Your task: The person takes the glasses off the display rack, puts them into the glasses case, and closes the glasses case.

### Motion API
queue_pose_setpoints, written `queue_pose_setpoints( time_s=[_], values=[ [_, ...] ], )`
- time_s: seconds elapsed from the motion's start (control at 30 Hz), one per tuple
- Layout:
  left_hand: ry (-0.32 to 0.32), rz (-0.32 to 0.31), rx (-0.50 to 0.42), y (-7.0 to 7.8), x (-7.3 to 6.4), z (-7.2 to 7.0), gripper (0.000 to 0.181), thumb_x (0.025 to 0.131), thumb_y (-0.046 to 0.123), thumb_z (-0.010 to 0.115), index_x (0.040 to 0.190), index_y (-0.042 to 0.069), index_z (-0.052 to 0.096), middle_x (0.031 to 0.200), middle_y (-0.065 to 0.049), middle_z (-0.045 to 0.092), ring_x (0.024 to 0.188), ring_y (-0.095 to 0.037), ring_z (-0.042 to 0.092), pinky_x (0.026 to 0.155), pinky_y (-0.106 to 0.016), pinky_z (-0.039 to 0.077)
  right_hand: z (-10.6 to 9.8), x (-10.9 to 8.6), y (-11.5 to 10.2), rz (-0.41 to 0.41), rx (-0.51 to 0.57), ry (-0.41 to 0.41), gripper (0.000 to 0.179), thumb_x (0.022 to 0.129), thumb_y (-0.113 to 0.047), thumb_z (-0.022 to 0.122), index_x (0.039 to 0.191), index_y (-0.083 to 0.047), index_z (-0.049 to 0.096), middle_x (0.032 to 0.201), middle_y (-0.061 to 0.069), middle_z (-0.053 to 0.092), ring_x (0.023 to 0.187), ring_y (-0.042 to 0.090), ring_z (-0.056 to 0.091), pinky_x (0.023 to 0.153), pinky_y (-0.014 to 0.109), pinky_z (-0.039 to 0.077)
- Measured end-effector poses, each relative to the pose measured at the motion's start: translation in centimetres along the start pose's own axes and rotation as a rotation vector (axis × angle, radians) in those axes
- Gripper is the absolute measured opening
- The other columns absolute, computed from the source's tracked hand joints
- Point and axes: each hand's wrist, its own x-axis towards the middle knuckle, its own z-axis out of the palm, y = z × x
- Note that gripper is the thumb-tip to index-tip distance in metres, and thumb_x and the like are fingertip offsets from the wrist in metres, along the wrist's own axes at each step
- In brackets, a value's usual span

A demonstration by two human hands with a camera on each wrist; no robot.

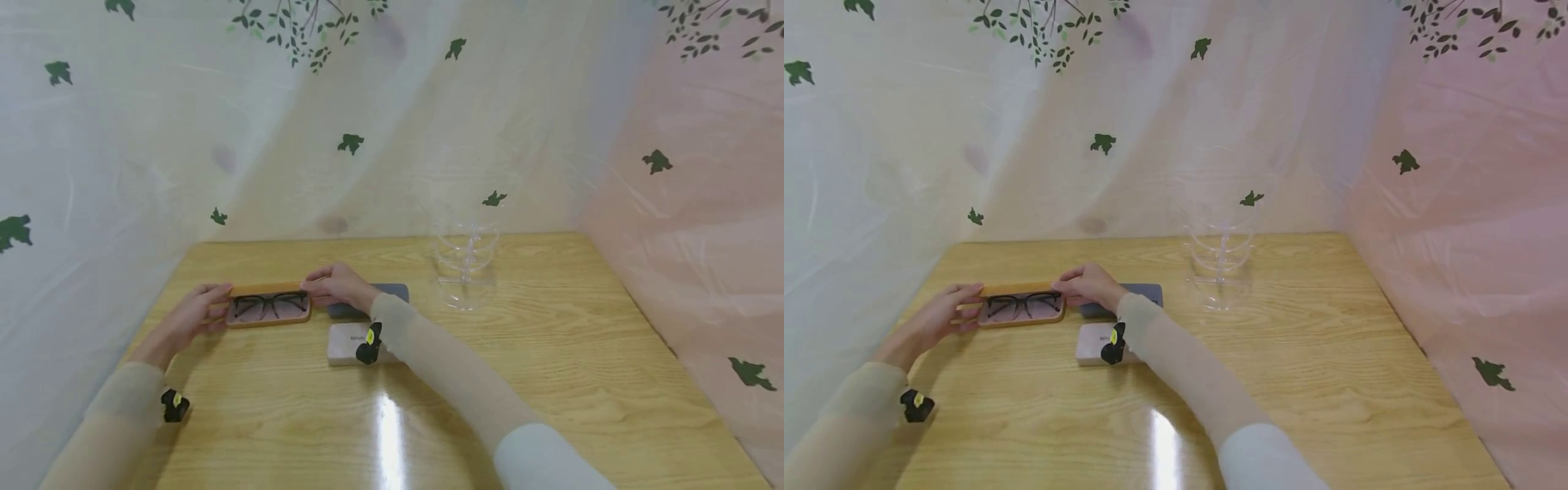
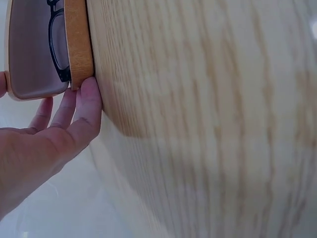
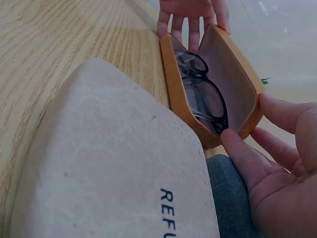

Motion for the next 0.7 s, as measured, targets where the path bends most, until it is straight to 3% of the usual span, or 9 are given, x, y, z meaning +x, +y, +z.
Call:
queue_pose_setpoints(
  time_s=[0.27,0.37,0.53,0.7],
  values=[
    [-0.059,0.017,-0.013,-0.4,-0.3,-0.7,0.078,0.108,0.050,0.039,0.155,-0.009,0.019,0.160,-0.029,0.014,0.141,-0.047,0.029,0.096,-0.032,0.053,-0.1,-0.3,-0.1,-0.026,-0.049,-0.004,0.047,0.092,-0.016,0.078,0.132,0.004,0.063,0.107,0.006,0.075,0.104,0.029,0.071,0.089,0.041,0.058],
    [-0.075,0.017,-0.024,-0.6,-0.1,-1.0,0.076,0.108,0.049,0.040,0.155,-0.008,0.021,0.159,-0.027,0.016,0.140,-0.045,0.031,0.097,-0.032,0.053,0.0,-0.4,-0.1,-0.045,-0.086,0.003,0.045,0.092,-0.017,0.078,0.132,0.001,0.065,0.111,0.004,0.073,0.106,0.027,0.071,0.087,0.038,0.059],
    [-0.082,-0.001,-0.028,-0.9,0.3,-1.2,0.074,0.108,0.046,0.045,0.153,-0.008,0.023,0.155,-0.022,0.025,0.124,-0.024,0.050,0.096,-0.032,0.054,0.0,-0.4,0.3,-0.048,-0.107,0.005,0.043,0.092,-0.015,0.078,0.131,-0.001,0.066,0.114,0.005,0.073,0.102,0.023,0.071,0.087,0.037,0.059],
    [-0.087,0.021,-0.012,-1.2,0.3,-1.1,0.074,0.107,0.034,0.053,0.154,-0.011,0.015,0.151,-0.026,0.029,0.106,-0.004,0.055,0.092,-0.029,0.055,0.0,-0.5,0.2,-0.048,-0.118,0.007,0.051,0.089,-0.006,0.079,0.135,0.003,0.061,0.127,0.013,0.068,0.108,0.020,0.069,0.085,0.033,0.059]
  ],
)
